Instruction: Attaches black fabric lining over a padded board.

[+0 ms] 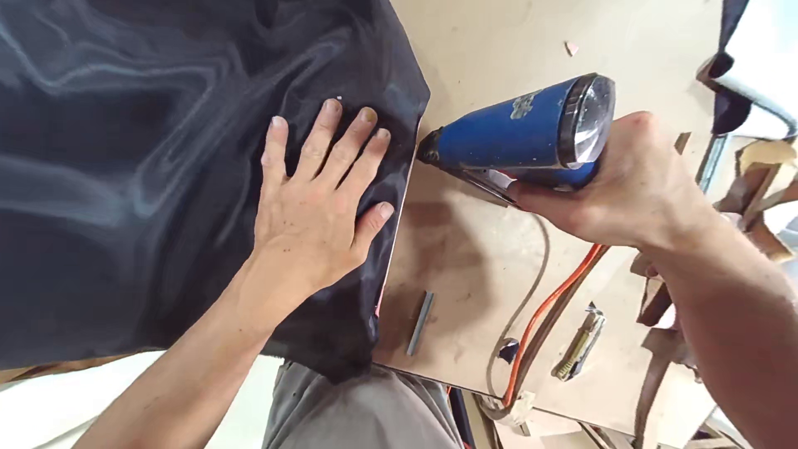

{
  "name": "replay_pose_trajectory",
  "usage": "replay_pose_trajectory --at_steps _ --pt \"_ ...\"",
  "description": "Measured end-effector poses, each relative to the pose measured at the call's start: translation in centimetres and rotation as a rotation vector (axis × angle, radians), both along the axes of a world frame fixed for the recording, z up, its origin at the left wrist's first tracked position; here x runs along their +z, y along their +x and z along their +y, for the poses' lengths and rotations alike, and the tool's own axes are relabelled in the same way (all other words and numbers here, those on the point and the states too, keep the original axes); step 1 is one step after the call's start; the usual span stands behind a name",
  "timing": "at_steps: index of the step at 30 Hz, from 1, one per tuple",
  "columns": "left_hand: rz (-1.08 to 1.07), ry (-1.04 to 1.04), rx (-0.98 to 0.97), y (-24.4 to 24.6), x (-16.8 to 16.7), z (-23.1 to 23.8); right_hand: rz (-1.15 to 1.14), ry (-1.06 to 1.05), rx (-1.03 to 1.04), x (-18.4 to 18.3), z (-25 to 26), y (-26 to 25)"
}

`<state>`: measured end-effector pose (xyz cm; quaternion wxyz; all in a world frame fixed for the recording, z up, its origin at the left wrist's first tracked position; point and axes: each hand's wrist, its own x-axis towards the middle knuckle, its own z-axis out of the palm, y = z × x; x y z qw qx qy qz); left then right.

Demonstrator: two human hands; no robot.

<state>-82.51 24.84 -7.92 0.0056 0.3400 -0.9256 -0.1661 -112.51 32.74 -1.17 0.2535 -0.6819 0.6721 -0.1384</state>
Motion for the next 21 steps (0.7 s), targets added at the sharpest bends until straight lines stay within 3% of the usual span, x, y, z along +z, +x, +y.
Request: replay_pose_trajectory --at_steps 13,21 --pt "0.015 0.006 -0.004 0.1 -0.2 -0.1 0.009 0.039 0.016 -0.6 -0.9 0.7" --pt "0.046 0.022 -0.007 0.3 -0.4 -0.3 0.059 0.03 0.001 1.6 0.6 1.3"
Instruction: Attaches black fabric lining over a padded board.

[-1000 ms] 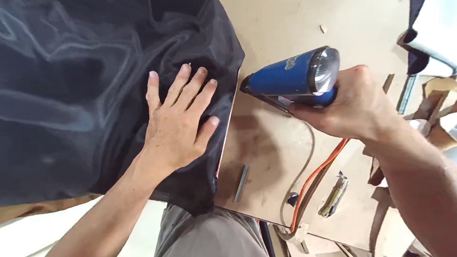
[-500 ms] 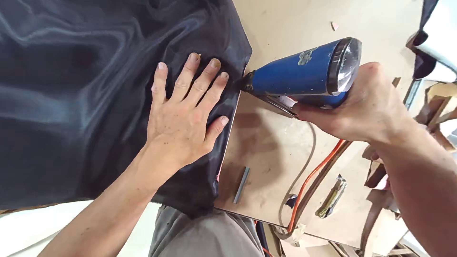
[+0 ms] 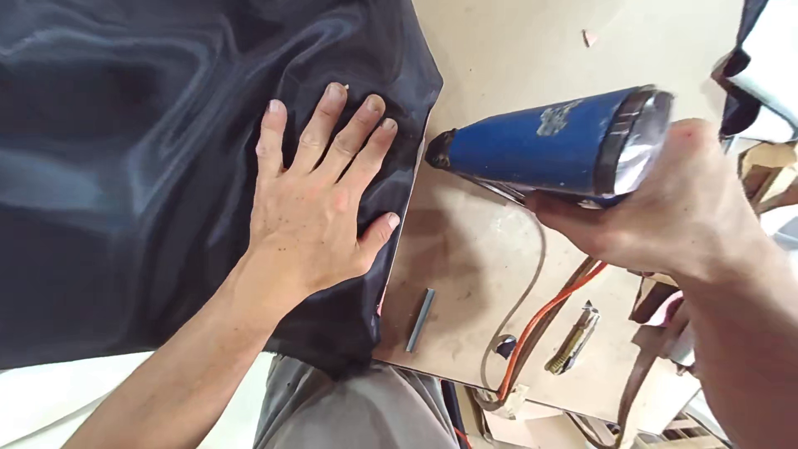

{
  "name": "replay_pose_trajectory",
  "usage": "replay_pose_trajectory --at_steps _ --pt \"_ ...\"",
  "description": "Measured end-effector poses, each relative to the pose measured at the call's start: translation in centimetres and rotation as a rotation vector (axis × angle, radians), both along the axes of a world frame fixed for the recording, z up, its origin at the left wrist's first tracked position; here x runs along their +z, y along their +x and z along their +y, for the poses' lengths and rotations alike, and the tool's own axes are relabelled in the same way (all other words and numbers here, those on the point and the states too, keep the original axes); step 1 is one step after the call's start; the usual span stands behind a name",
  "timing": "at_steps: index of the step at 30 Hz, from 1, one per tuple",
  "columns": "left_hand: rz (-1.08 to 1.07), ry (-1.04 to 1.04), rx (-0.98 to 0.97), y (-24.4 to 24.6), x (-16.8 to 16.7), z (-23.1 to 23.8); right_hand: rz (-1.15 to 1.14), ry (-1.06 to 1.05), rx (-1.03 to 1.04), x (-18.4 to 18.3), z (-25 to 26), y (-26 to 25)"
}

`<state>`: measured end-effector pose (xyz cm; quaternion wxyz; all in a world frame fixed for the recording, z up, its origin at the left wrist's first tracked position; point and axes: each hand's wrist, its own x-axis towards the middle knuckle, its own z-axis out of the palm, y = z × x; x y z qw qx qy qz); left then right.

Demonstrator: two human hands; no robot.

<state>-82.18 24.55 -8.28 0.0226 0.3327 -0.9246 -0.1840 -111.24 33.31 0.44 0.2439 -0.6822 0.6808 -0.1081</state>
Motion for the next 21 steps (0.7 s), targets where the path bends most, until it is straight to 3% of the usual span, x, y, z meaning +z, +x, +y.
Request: replay_pose_trajectory --at_steps 4,7,13,18,21 --pt "0.118 -0.101 0.021 0.0 0.6 0.7 -0.018 -0.01 -0.014 -0.5 0.9 0.2" --pt "0.245 -0.266 -0.106 0.4 1.9 2.5 -0.023 -0.005 -0.016 -0.7 1.5 0.4" --pt "-0.005 -0.248 -0.346 1.4 1.3 4.0 -0.048 0.024 -0.027 -1.0 2.1 0.3" --pt "-0.054 -0.228 -0.304 2.7 1.4 3.1 0.088 0.108 -0.115 -0.7 2.7 0.0" --pt "-0.082 -0.273 -0.248 2.2 1.7 3.8 0.217 0.09 -0.196 -2.3 4.0 0.7"
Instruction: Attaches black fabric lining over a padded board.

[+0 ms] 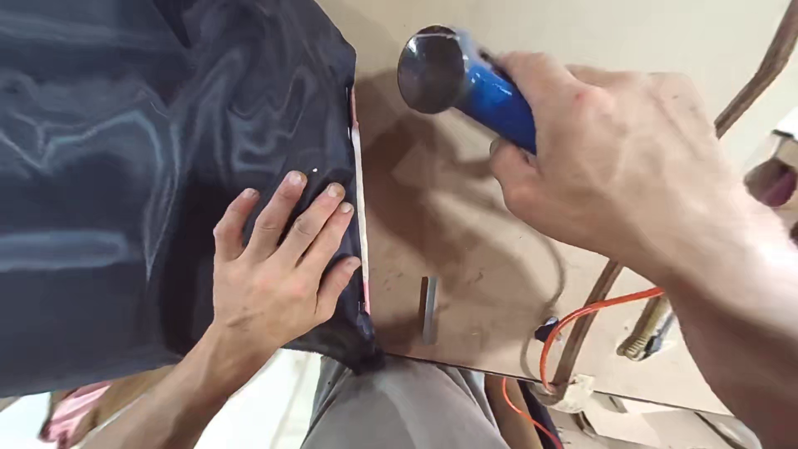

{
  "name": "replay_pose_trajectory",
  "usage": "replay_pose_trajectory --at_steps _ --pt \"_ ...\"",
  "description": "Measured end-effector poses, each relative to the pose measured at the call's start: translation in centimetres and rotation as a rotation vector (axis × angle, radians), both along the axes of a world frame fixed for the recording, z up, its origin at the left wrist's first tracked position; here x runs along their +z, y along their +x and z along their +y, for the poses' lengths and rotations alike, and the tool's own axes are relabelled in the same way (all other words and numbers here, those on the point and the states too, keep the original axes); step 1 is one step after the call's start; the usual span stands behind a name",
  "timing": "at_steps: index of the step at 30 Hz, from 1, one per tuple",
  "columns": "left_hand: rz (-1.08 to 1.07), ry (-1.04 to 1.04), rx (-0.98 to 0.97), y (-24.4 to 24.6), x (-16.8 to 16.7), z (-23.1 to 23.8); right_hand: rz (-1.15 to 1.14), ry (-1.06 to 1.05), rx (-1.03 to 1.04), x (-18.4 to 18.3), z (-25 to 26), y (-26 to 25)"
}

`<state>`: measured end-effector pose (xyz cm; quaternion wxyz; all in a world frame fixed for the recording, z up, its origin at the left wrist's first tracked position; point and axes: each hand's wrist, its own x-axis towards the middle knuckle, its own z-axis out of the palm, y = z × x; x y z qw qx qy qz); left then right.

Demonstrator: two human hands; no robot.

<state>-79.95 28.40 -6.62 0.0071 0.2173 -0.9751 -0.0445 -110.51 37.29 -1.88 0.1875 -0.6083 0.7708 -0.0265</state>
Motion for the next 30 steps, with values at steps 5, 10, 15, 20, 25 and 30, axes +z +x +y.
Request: replay_pose_trajectory --at_steps 5,10,15,20,25,30 --pt "0.043 -0.125 0.135 -2.1 0.8 2.2 0.041 -0.024 -0.168 -5.1 1.3 0.6" --pt "0.053 -0.125 0.225 -3.8 1.5 2.8 -0.023 -0.155 -0.194 -6.2 3.2 0.9" --pt "0.075 -0.069 0.024 -2.7 1.8 1.9 -0.176 -0.415 -0.158 -6.6 4.3 4.2" --pt "0.045 -0.032 -0.147 -0.5 1.1 1.2 -0.069 -0.322 -0.289 -7.3 6.0 3.6" --pt "0.141 0.112 -0.225 0.7 0.3 -0.2 -0.046 -0.166 -0.301 -8.1 5.7 2.0" --pt "0.092 0.2 -0.304 0.9 0.2 -1.5 -0.127 -0.019 -0.315 -5.0 3.3 0.8"
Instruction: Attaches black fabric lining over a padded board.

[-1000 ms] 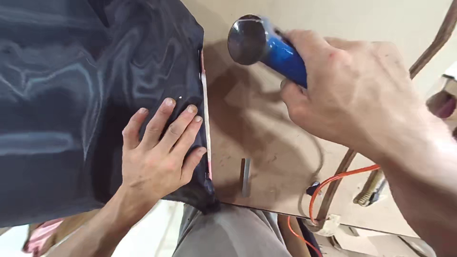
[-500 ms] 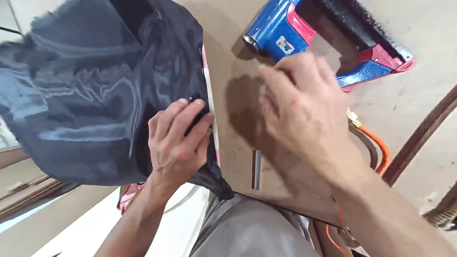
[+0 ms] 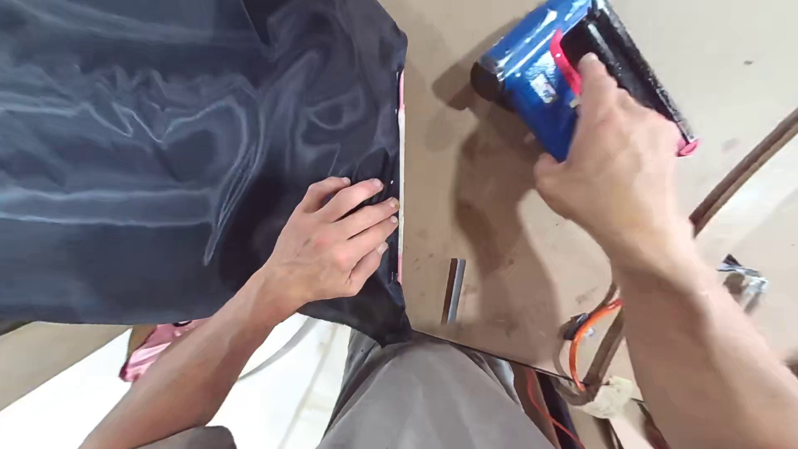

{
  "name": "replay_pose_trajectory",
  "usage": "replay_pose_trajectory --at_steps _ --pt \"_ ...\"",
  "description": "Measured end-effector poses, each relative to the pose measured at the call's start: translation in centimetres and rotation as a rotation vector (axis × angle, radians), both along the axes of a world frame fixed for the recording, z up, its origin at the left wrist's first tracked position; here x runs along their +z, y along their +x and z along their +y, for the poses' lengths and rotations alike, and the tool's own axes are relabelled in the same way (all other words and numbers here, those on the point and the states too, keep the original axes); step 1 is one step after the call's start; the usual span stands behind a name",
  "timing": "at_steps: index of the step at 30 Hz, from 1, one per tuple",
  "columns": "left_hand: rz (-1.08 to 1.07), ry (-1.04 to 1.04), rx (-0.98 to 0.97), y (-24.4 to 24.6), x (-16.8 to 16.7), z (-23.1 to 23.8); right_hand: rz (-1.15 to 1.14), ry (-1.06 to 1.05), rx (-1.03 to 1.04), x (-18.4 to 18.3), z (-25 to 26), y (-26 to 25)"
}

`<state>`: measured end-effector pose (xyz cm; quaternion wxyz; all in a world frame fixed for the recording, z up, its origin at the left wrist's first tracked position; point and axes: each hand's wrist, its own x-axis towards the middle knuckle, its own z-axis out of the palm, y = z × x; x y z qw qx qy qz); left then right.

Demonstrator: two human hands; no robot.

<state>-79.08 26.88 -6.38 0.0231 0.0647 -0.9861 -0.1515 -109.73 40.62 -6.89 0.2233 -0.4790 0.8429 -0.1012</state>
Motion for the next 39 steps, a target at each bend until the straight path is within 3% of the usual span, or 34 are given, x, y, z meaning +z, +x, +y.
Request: replay_pose_trajectory --at_steps 2,5,11,16,27,39 --pt "0.022 0.016 -0.042 0.2 -0.3 -0.7 0.013 0.077 -0.063 2.7 0.0 -0.3" --pt "0.101 0.044 -0.086 0.8 -1.4 -1.4 0.024 0.098 0.045 6.0 2.9 0.6" --pt "0.201 0.11 -0.107 1.1 -2.6 -2.0 -0.477 -0.074 0.318 7.1 6.9 6.0" --pt "0.207 0.136 -0.116 1.3 -2.8 -2.1 -0.313 -0.037 0.352 6.9 6.3 8.1" --pt "0.196 0.145 -0.114 1.3 -2.9 -2.0 -0.174 0.009 0.453 7.2 4.7 8.6" --pt "0.226 0.18 -0.082 1.1 -2.9 -2.0 -0.153 -0.022 0.444 8.0 2.7 6.9"
